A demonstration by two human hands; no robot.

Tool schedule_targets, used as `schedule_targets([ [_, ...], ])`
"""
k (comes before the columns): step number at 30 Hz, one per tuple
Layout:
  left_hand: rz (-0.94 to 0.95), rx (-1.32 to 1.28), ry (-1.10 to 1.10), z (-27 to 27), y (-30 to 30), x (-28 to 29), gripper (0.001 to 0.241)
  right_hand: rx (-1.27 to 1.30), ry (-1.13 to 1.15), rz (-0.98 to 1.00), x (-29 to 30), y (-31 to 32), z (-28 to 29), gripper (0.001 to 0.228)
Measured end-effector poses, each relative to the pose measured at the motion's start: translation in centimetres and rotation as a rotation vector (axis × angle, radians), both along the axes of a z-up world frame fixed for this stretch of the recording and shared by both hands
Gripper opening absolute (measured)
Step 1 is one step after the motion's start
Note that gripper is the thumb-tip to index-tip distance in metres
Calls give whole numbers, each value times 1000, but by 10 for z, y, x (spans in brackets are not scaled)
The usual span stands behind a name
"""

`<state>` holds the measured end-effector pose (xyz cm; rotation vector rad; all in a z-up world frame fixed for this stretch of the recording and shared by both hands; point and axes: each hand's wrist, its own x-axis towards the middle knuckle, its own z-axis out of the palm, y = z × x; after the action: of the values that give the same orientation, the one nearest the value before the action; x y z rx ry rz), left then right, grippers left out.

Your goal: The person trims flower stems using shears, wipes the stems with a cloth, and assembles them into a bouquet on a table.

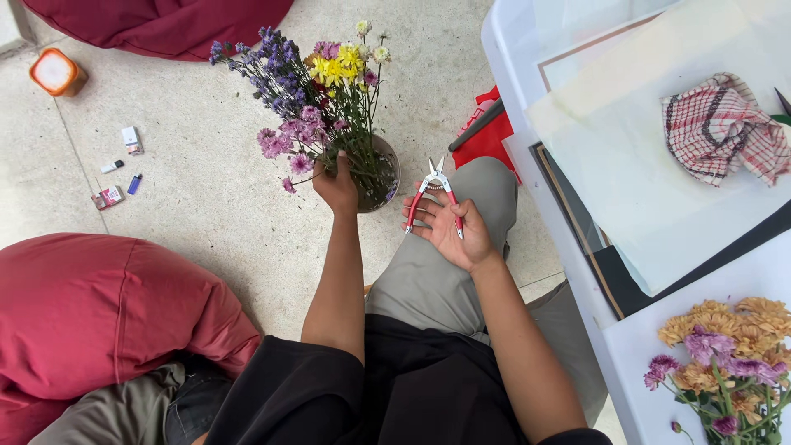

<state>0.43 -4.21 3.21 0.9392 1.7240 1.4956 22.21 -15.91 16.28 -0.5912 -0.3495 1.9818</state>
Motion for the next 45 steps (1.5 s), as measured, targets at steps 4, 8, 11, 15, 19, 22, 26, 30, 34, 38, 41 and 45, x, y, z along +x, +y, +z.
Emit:
schedule_targets([
  [4, -6, -33, 388, 26, 11, -10, 24, -7, -22, -1, -1, -1, 8, 77],
  [8, 13, 160, 424, 138, 53, -25, 26, 21, -63, 18, -8, -2, -4, 67],
  [11, -117, 424, 344, 196, 103, -46, 27, -130, -201, -34, -18, 0, 26, 47],
  [15, -132, 565, 529, 245, 145, -88, 31, -90, -281, -11, -27, 6, 25, 43],
  [19, -197, 672, 493, 297, 131, -106, 46, -62, -507, -37, -47, 28, 37, 54],
  [22, -248, 743, 452, 341, 73, -98, 38, -57, -615, -254, -75, 45, 37, 46],
  [26, -174, 641, 165, 362, 4, -93, 43, 43, -991, -60, -104, 55, 50, 54],
  [30, -134, 654, 244, 363, -24, -121, 43, -137, -1052, 148, -115, 49, 19, 28],
  [34, -65, 699, 275, 364, -37, -143, 43, -124, -903, 92, -104, 52, 7, 34],
  [38, 25, 766, 305, 370, -39, -151, 43, -126, -908, 125, -103, 50, 21, 34],
  [41, 54, 785, 305, 368, -39, -150, 47, -95, -1007, 187, -109, 46, 35, 29],
  [45, 38, 775, 298, 365, -40, -146, 46, -61, -1067, 195, -110, 41, 45, 26],
])
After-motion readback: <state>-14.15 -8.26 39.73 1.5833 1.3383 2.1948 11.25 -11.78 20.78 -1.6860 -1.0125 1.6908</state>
